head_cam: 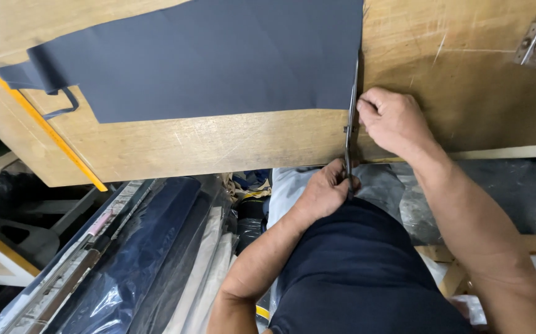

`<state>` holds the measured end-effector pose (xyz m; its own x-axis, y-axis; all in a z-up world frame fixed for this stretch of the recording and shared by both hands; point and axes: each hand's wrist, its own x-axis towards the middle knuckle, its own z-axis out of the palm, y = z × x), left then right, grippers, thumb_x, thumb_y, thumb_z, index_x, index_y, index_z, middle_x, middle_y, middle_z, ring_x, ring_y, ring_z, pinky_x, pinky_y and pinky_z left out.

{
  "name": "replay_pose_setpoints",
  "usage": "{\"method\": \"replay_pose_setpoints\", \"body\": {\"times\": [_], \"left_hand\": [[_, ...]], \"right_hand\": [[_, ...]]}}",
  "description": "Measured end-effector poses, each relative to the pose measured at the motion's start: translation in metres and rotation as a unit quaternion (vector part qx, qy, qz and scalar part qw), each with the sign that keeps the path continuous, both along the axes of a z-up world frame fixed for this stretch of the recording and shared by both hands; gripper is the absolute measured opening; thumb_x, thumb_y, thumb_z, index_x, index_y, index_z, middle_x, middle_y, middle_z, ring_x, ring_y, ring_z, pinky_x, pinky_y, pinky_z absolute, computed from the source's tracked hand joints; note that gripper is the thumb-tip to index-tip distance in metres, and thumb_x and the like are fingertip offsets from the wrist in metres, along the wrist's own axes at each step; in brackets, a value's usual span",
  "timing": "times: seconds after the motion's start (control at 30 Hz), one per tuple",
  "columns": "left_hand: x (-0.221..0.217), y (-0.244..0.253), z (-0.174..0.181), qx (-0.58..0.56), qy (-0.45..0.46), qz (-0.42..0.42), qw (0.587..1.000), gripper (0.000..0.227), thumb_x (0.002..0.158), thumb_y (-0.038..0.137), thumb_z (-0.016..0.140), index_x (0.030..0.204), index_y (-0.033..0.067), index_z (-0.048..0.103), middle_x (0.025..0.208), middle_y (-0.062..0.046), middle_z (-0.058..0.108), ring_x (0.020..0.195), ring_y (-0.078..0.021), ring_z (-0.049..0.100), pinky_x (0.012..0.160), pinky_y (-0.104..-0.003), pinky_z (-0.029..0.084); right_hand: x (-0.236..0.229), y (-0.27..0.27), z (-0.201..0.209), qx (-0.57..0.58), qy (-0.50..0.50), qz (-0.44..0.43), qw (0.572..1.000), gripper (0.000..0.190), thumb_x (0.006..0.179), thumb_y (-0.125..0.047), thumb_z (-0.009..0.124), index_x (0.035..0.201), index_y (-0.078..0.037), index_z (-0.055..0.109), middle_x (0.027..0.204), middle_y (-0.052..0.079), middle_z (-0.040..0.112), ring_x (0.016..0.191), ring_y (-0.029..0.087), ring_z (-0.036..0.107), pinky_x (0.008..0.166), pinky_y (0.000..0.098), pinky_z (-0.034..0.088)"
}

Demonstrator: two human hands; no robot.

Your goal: The person marks a dark fabric on a wooden table using a ruler and chalk, then cuts the fabric into strips and rectangular pieces using shears. The person repeatedly measures, marks, and cuts the fabric, handling the cut pieces and repositioning the material on the table.

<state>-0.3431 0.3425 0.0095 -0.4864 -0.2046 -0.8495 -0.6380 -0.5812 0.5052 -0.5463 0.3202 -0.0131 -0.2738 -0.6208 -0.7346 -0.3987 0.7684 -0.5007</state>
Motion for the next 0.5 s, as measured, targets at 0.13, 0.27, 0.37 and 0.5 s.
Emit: {"method": "replay_pose_setpoints", "body": {"times": [0.13,0.27,0.37,0.5], "left_hand": [[-0.009,-0.029,0.011,-0.014,0.012,0.005,1.0,0.021,0.089,0.018,0.061,0.104,0.0048,0.068,0.083,-0.02,0.073,0.089,-0.0419,0.072,0.084,-0.048,0.057],[-0.013,-0.01,0.004,0.007,0.016,0.02,1.0,0.019,0.093,0.015,0.057,0.104,0.0024,0.067,0.084,-0.02,0.073,0.091,-0.0433,0.072,0.085,-0.048,0.057],[-0.02,-0.018,0.01,0.025,0.004,0.027,0.999,0.015,0.093,0.02,0.058,0.092,0.007,0.066,0.075,-0.01,0.073,0.084,-0.0335,0.072,0.083,-0.041,0.056],[-0.026,-0.037,0.004,0.009,0.006,0.026,1.0,0.015,0.091,0.022,0.06,0.089,0.0092,0.066,0.072,-0.01,0.071,0.08,-0.031,0.073,0.079,-0.039,0.057]], "right_hand": [[0.0,-0.004,0.004,0.017,0.012,0.008,1.0,0.023,0.104,-0.035,0.063,0.1,-0.017,0.076,0.081,0.01,0.075,0.093,0.036,0.072,0.075,0.0516,0.055],[-0.003,-0.009,0.005,0.042,0.014,0.02,0.999,0.023,0.103,-0.037,0.062,0.102,-0.019,0.076,0.087,0.011,0.076,0.097,0.038,0.071,0.078,0.0536,0.054],[-0.006,-0.01,0.005,0.044,0.016,0.028,0.999,0.022,0.102,-0.035,0.061,0.099,-0.018,0.075,0.086,0.012,0.075,0.096,0.04,0.07,0.078,0.055,0.054],[-0.009,-0.014,0.01,0.046,0.022,0.039,0.998,0.023,0.101,-0.034,0.061,0.1,-0.016,0.075,0.088,0.015,0.075,0.097,0.041,0.07,0.078,0.056,0.054]]}}
